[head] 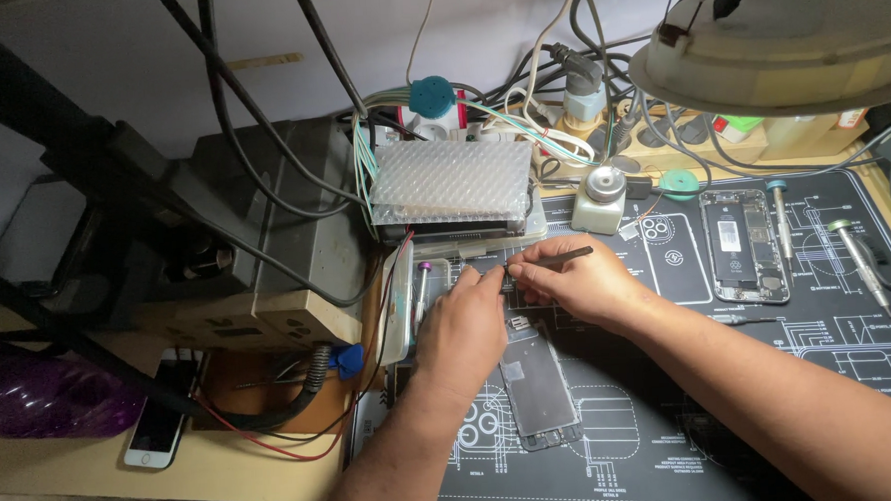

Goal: Repairing internal components of a mobile phone using a precision tool on a diagnostic mat

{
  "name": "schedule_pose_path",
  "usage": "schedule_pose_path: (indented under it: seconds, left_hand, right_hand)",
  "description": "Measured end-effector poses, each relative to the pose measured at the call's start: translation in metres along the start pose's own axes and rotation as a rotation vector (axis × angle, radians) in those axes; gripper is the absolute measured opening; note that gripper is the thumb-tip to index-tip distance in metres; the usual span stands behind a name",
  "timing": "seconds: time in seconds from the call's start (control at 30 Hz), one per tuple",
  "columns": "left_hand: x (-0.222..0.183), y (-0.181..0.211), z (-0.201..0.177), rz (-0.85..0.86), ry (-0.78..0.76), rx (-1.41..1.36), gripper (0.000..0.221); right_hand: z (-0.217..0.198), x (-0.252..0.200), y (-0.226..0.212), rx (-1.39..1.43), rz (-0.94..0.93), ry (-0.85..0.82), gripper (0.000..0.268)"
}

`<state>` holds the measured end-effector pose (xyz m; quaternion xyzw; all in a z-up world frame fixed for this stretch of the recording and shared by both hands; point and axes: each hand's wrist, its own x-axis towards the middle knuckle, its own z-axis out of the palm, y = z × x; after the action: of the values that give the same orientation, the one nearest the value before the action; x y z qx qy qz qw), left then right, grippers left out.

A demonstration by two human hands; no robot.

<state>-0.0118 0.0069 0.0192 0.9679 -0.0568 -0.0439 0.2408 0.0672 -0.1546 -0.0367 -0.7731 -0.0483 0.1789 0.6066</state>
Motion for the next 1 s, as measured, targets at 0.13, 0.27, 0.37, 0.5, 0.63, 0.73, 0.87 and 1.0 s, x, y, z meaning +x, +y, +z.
schedule_pose_path:
  seconds: [0.13, 0.27, 0.37, 0.5, 0.63, 0.73, 0.87, 1.0]
  left_hand:
    - [0.003, -0.004, 0.004, 0.028, 0.022, 0.002, 0.037]
    - [0.004, -0.004, 0.002, 0.03, 0.01, -0.029, 0.038]
    - [0.004, -0.006, 0.002, 0.048, 0.019, -0.045, 0.039]
    - [0.005, -0.01, 0.006, 0.098, 0.053, 0.021, 0.038]
    - [0.005, -0.012, 0.01, 0.125, 0.074, 0.023, 0.039]
    - [0.012, -0.019, 0.031, 0.094, 0.117, 0.068, 0.04]
    - [0.013, -0.02, 0.041, 0.059, 0.198, 0.107, 0.04]
    - [0.01, -0.016, 0.029, 0.073, 0.169, 0.041, 0.023]
  right_hand:
    - [-0.003, -0.005, -0.006, 0.001, 0.016, 0.0, 0.018]
    - [-0.011, -0.011, -0.01, 0.033, 0.046, 0.009, 0.019]
    - [-0.022, -0.015, -0.007, -0.015, 0.038, 0.008, 0.021]
    - [-0.039, -0.033, -0.017, -0.039, 0.04, 0.02, 0.021]
    - [-0.056, -0.049, -0.024, 0.025, 0.023, 0.072, 0.023]
    - [-0.072, -0.058, -0.023, 0.05, -0.025, 0.08, 0.025]
    - [-0.09, -0.062, -0.011, 0.034, -0.127, 0.104, 0.025]
    - [-0.096, -0.07, -0.008, -0.052, -0.051, 0.115, 0.028]
